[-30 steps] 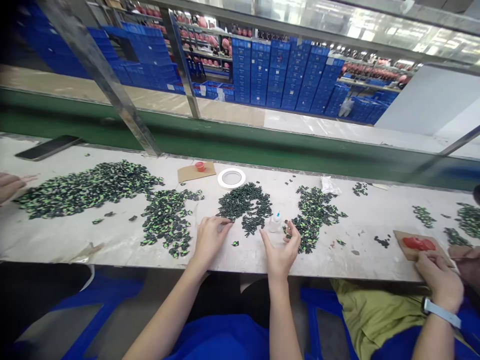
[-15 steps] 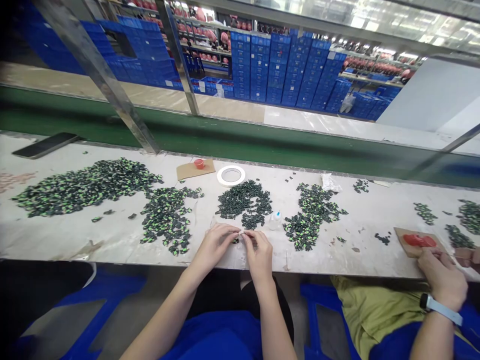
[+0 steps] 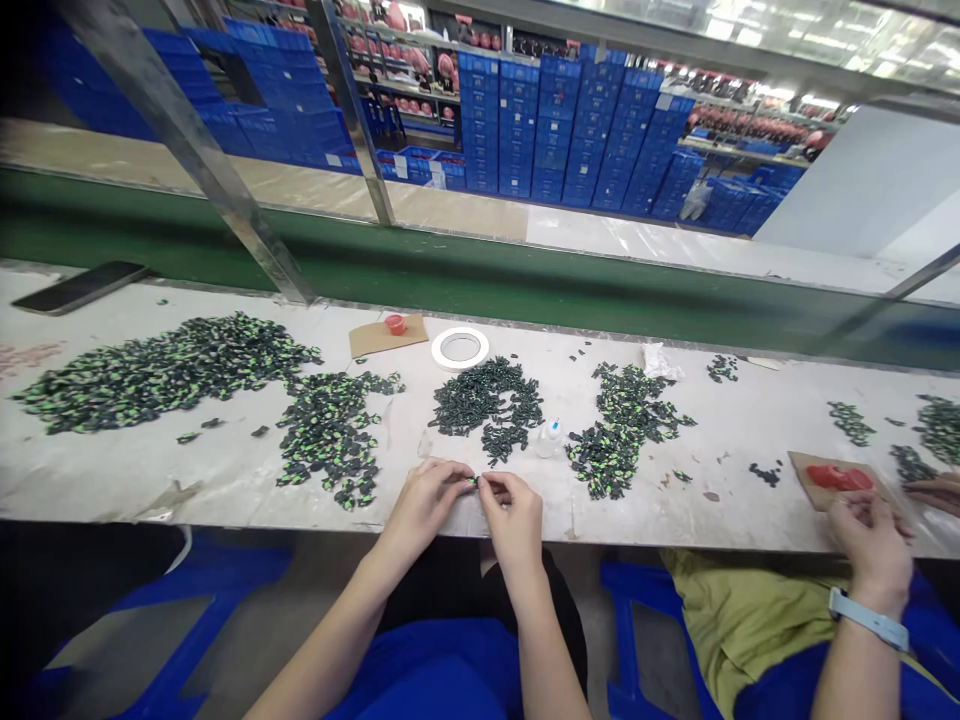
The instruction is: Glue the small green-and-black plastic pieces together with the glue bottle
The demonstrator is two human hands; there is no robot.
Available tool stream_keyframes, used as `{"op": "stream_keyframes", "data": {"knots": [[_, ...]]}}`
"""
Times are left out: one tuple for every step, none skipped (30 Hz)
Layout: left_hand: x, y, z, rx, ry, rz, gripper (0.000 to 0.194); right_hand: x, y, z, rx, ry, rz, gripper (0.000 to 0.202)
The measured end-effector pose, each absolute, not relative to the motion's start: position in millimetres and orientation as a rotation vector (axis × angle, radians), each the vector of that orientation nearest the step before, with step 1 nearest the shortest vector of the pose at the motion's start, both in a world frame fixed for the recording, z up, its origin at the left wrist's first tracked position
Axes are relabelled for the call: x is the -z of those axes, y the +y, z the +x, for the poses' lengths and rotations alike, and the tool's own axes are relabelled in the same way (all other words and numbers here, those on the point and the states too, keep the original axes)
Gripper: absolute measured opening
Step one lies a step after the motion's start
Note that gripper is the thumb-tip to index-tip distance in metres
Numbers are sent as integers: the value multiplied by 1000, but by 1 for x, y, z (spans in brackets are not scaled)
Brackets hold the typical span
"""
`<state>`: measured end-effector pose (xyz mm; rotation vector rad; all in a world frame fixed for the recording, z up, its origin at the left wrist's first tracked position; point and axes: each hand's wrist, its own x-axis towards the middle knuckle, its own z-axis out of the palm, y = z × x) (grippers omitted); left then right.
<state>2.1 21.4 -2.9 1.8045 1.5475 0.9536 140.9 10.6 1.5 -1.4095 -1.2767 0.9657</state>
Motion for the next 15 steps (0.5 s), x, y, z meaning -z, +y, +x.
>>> {"op": "stream_keyframes", "data": {"knots": [[3, 21, 2, -976, 1536, 1769, 14, -2, 10, 141, -999, -1251, -1404, 19], [4, 20, 2, -1007, 1527, 1724, 14, -2, 10, 141, -1035, -1223, -1395, 20], [4, 19, 2, -1044, 1515, 1671, 13, -2, 10, 141, -1071, -1196, -1379, 21], [4, 18, 2, -1081, 1496, 1614, 13, -3, 10, 140, -1100, -1171, -1358, 21], [4, 17, 3, -1114, 1468, 1557, 12, -3, 10, 140, -1119, -1149, -1333, 22], [3, 16, 3, -1141, 1433, 1505, 12, -4, 10, 140, -1125, -1131, -1306, 22], [1, 15, 3, -1161, 1395, 1459, 11, -4, 10, 141, -1120, -1117, -1276, 21], [-1, 15, 4, -1173, 1362, 1419, 11, -5, 9, 141, -1109, -1109, -1245, 19], [-4, 14, 4, -1182, 1337, 1388, 11, -5, 9, 142, -1095, -1106, -1213, 18], [-8, 13, 4, -1190, 1320, 1365, 11, -6, 9, 142, -1080, -1106, -1185, 16], [-11, 12, 4, -1197, 1308, 1351, 11, -7, 9, 143, -1066, -1110, -1160, 16], [-14, 12, 5, -1205, 1297, 1342, 11, -8, 9, 144, -1051, -1114, -1140, 15], [-16, 11, 5, -1213, 1286, 1336, 11, -8, 9, 145, -1034, -1119, -1126, 15], [-19, 10, 6, -1219, 1276, 1332, 12, -9, 8, 145, -1015, -1124, -1118, 15], [-21, 10, 6, -1222, 1269, 1327, 12, -10, 8, 146, -993, -1131, -1112, 15]]}}
